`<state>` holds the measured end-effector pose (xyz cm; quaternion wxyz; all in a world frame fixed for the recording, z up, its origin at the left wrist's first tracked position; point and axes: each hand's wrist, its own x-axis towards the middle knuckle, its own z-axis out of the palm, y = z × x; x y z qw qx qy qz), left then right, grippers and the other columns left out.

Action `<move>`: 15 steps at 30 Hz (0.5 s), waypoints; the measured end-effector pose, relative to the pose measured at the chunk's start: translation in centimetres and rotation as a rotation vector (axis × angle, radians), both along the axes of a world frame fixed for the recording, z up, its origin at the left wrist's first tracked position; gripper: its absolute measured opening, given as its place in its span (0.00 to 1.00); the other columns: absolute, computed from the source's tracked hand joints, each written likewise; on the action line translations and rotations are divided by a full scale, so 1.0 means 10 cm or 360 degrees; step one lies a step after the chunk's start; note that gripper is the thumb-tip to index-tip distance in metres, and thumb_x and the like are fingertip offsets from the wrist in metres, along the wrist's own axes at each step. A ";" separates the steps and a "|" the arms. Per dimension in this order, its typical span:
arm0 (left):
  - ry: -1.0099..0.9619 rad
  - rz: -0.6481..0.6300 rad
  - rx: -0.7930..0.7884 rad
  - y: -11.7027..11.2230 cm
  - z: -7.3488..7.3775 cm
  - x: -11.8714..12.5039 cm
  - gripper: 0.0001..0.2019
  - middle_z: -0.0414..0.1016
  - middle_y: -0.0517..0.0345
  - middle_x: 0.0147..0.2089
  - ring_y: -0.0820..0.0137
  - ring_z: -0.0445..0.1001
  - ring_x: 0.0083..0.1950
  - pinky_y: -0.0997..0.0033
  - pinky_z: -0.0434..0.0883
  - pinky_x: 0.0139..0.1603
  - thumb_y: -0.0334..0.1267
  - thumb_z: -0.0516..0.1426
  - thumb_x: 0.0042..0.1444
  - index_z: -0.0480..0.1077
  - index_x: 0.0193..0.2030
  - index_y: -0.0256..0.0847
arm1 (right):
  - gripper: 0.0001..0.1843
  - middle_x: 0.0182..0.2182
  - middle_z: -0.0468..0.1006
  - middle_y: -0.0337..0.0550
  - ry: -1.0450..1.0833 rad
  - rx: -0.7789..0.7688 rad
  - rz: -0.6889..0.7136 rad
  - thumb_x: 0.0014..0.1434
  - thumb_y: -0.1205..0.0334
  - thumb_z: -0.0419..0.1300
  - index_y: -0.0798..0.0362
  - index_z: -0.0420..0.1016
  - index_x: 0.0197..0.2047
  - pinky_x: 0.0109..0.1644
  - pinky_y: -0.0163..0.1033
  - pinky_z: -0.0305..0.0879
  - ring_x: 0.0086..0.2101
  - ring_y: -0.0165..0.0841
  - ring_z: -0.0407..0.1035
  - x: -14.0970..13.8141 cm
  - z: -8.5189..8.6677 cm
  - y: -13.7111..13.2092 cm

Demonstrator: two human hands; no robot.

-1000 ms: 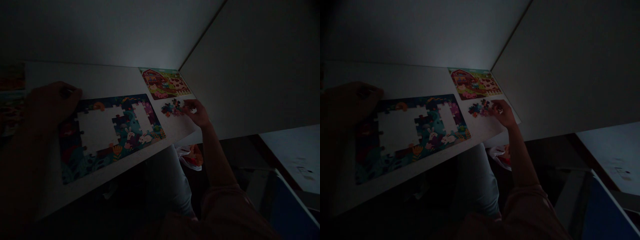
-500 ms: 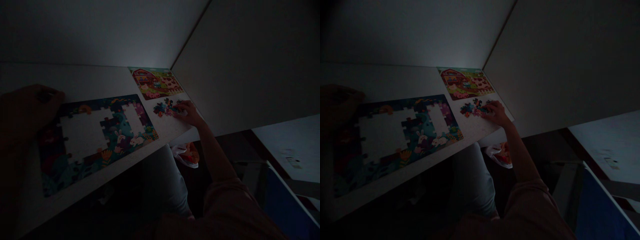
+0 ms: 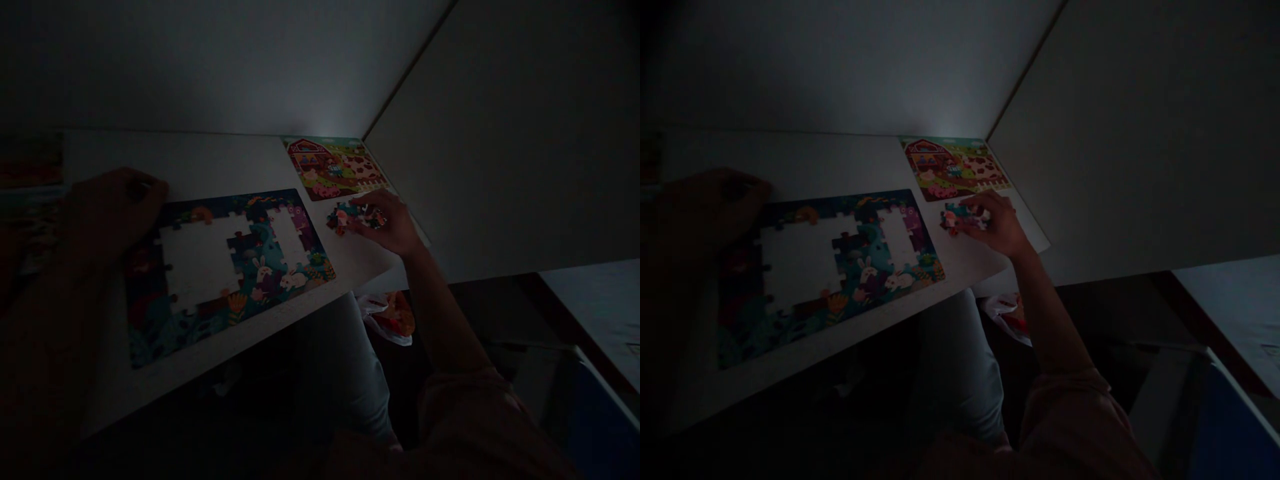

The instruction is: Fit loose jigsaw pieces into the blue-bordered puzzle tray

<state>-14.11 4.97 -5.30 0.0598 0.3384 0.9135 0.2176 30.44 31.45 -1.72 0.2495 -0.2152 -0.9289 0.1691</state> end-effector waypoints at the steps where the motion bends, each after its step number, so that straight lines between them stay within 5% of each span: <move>1: -0.0005 0.0041 -0.0004 0.01 0.02 0.03 0.30 0.86 0.47 0.53 0.45 0.81 0.54 0.43 0.79 0.60 0.66 0.55 0.70 0.82 0.63 0.49 | 0.25 0.54 0.86 0.48 0.0029 -0.0024 0.0114 0.65 0.37 0.78 0.39 0.86 0.58 0.54 0.58 0.81 0.48 0.48 0.81 -0.17 0.04 -0.03; 8: 0.0002 0.0027 -0.0001 0.02 0.09 0.12 0.27 0.87 0.46 0.56 0.50 0.82 0.55 0.51 0.78 0.61 0.60 0.56 0.72 0.83 0.63 0.45 | 0.28 0.55 0.83 0.49 0.0040 -0.0150 0.0522 0.64 0.31 0.78 0.41 0.85 0.56 0.56 0.57 0.81 0.53 0.50 0.78 -1.24 -0.01 -0.09; 15: 0.0062 0.0045 0.0087 0.02 0.03 0.12 0.23 0.88 0.51 0.55 0.55 0.82 0.54 0.57 0.76 0.59 0.57 0.59 0.72 0.84 0.61 0.45 | 0.28 0.54 0.83 0.49 0.0136 -0.0282 0.0505 0.63 0.32 0.79 0.38 0.85 0.57 0.50 0.60 0.80 0.48 0.51 0.75 -1.19 -0.29 -0.07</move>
